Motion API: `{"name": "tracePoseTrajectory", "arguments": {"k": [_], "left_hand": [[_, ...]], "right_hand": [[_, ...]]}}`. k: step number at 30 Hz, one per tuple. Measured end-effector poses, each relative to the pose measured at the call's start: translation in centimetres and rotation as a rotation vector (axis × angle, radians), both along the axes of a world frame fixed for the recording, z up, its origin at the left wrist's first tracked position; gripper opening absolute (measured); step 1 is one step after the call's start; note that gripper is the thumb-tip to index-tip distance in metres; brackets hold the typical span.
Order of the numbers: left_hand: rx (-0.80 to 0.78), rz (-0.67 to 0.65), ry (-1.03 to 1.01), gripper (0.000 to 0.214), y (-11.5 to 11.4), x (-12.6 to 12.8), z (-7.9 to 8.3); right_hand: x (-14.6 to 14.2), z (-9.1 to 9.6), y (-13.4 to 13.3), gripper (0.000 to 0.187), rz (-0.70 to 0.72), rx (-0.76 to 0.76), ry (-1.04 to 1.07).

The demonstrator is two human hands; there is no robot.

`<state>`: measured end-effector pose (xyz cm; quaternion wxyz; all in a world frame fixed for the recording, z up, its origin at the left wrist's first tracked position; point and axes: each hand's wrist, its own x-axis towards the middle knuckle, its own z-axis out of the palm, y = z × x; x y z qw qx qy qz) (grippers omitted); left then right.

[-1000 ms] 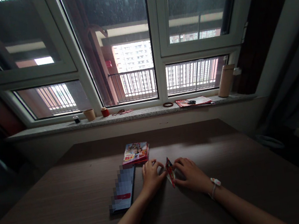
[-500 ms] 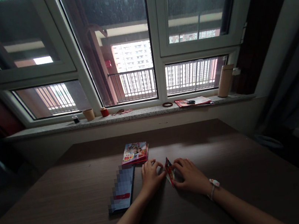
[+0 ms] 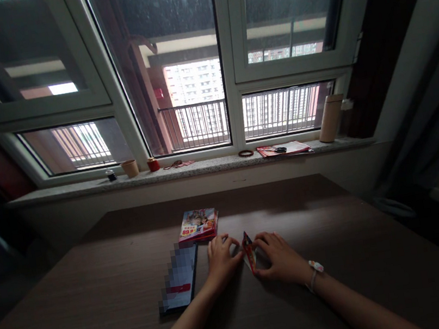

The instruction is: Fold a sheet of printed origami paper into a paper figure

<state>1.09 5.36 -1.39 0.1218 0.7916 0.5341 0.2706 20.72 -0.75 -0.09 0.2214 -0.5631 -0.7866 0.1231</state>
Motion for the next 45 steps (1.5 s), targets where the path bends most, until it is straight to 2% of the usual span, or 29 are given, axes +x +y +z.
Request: {"name": "tracePoseTrajectory", "arguments": {"k": [11, 16, 19, 21, 25, 31, 45], "left_hand": [[-0.014, -0.012, -0.012, 0.017, -0.2, 0.0, 0.4], [-0.017, -0.013, -0.012, 0.018, -0.2, 0.0, 0.4], [-0.015, -0.012, -0.015, 0.018, -0.2, 0.0, 0.3], [-0.018, -0.013, -0.01, 0.019, -0.2, 0.0, 0.3], [-0.023, -0.009, 0.0, 0.018, -0.2, 0.0, 0.4], [-0.034, -0.016, -0.001, 0.018, -0.2, 0.0, 0.2], [-0.086, -0.053, -0.048, 0.007, -0.1, -0.3, 1.1]], "right_hand": [[0.6, 0.6, 0.1, 0.065, 0.042, -0.024, 0.06], [0.4, 0.4, 0.6, 0.023, 0.011, 0.063, 0.173], [0.3, -0.2, 1.3, 0.009, -0.119, 0.085, 0.262], [0.4, -0.5, 1.7, 0.009, -0.145, 0.084, 0.298], [0.5, -1.2, 2.3, 0.01, -0.091, 0.051, 0.335], [0.2, -1.9, 3.1, 0.008, -0.204, 0.012, 0.392], [0.1, -1.6, 2.7, 0.008, -0.205, 0.033, 0.312]]}}
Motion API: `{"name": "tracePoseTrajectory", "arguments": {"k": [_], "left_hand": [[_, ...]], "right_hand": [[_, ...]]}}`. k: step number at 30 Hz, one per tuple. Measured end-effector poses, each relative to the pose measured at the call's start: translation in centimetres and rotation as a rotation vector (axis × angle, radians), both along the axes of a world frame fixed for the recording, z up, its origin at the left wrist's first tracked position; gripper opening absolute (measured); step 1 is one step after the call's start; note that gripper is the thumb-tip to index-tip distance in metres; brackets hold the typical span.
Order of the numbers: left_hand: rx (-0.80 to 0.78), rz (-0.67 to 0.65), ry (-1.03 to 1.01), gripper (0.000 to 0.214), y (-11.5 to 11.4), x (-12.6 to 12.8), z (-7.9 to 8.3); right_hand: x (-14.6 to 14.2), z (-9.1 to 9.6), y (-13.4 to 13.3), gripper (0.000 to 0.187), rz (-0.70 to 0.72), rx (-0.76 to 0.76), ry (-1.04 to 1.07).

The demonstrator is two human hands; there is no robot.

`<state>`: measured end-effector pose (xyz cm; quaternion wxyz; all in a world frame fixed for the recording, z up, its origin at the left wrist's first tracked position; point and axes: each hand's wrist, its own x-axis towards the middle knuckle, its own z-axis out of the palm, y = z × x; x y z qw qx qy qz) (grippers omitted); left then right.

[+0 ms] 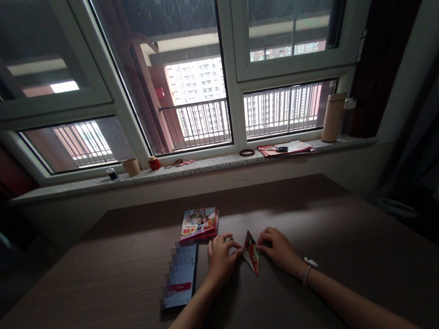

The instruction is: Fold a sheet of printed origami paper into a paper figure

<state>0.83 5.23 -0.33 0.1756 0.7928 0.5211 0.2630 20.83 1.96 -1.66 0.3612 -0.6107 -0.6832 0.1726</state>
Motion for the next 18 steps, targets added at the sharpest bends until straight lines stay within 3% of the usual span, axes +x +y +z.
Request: {"name": "tracePoseTrajectory", "arguments": {"k": [18], "left_hand": [[-0.002, -0.003, 0.005, 0.004, 0.11, -0.04, -0.17]], "right_hand": [[-0.08, 0.35, -0.42, 0.01, 0.034, 0.009, -0.023]]}}
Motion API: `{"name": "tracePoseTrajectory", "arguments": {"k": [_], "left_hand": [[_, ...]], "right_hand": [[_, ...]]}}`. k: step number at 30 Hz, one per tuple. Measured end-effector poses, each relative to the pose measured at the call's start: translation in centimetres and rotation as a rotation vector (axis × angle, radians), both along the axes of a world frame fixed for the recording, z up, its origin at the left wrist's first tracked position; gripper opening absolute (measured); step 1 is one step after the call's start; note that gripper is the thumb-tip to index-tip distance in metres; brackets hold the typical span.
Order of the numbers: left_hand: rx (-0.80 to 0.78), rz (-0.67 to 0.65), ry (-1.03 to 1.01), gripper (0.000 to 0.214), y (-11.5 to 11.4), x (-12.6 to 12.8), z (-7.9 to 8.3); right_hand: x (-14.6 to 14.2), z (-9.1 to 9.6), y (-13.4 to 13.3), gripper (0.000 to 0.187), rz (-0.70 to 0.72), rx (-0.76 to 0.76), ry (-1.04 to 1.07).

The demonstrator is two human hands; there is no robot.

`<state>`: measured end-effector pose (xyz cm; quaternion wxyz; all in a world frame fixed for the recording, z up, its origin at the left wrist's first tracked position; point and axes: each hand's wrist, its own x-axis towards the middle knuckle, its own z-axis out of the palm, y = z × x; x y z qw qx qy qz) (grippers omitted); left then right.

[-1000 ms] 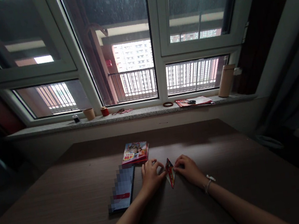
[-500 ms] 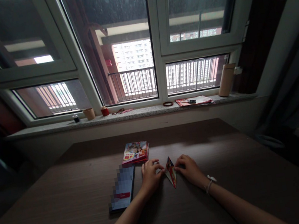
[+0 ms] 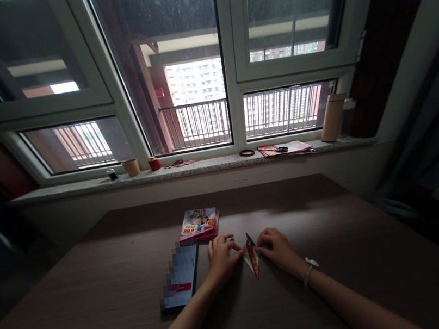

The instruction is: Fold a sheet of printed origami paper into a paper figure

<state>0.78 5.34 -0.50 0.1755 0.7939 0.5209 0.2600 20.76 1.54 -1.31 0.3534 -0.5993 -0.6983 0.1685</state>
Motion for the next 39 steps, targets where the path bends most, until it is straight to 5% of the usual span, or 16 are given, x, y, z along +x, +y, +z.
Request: {"name": "tracePoseTrajectory", "arguments": {"k": [16, 25, 39], "left_hand": [[-0.026, -0.01, 0.0, 0.003, -0.1, 0.0, 0.3], [-0.077, -0.052, 0.036, 0.004, -0.2, 0.0, 0.5], [-0.101, -0.06, 0.047, 0.003, -0.4, 0.2, 0.9]], "right_hand": [[0.0, -0.1, 0.1, 0.011, 0.004, 0.013, 0.019], [-0.2, 0.3, 0.4, 0.017, 0.085, 0.12, 0.271], [-0.5, -0.1, 0.8, 0.006, 0.08, 0.135, 0.322]]}}
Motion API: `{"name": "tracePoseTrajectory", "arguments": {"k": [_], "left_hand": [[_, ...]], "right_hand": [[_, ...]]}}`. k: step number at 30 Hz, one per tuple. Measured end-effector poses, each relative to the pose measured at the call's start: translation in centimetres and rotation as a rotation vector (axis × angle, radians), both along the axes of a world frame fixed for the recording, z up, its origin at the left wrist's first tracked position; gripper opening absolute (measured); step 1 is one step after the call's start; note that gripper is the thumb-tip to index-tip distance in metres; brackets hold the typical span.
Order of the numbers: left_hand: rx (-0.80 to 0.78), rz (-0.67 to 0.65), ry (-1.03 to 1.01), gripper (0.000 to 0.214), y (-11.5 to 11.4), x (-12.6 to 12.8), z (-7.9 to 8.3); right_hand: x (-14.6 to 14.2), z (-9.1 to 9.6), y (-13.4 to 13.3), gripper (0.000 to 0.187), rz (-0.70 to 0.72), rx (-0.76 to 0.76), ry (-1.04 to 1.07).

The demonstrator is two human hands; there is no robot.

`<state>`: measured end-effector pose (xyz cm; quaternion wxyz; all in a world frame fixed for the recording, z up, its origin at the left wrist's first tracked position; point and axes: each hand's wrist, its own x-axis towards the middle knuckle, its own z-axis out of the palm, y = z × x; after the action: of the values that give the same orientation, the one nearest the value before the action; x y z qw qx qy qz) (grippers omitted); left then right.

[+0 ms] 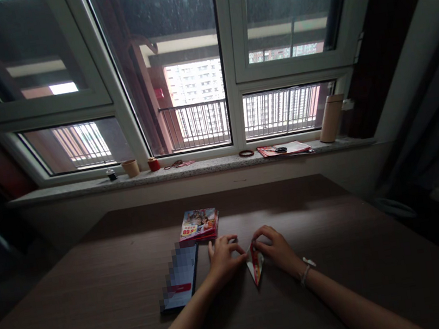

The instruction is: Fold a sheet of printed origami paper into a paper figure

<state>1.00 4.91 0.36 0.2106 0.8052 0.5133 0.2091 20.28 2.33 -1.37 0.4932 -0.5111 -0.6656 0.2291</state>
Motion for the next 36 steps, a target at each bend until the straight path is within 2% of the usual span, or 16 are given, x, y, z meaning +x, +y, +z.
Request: {"name": "tracePoseTrajectory", "arguments": {"k": [7, 14, 36], "left_hand": [[0.017, 0.002, -0.025, 0.004, 0.06, -0.12, -0.36], [0.041, 0.012, -0.041, 0.007, 0.29, -0.21, -0.64], [0.091, 0.008, -0.024, 0.009, -0.09, 0.21, -0.79]], "right_hand": [[0.34, -0.18, -0.04, 0.019, 0.008, -0.053, 0.045], [0.55, -0.66, 0.3, 0.014, 0.009, -0.045, -0.096], [0.46, -0.85, 0.3, 0.013, 0.057, -0.042, -0.161]]}}
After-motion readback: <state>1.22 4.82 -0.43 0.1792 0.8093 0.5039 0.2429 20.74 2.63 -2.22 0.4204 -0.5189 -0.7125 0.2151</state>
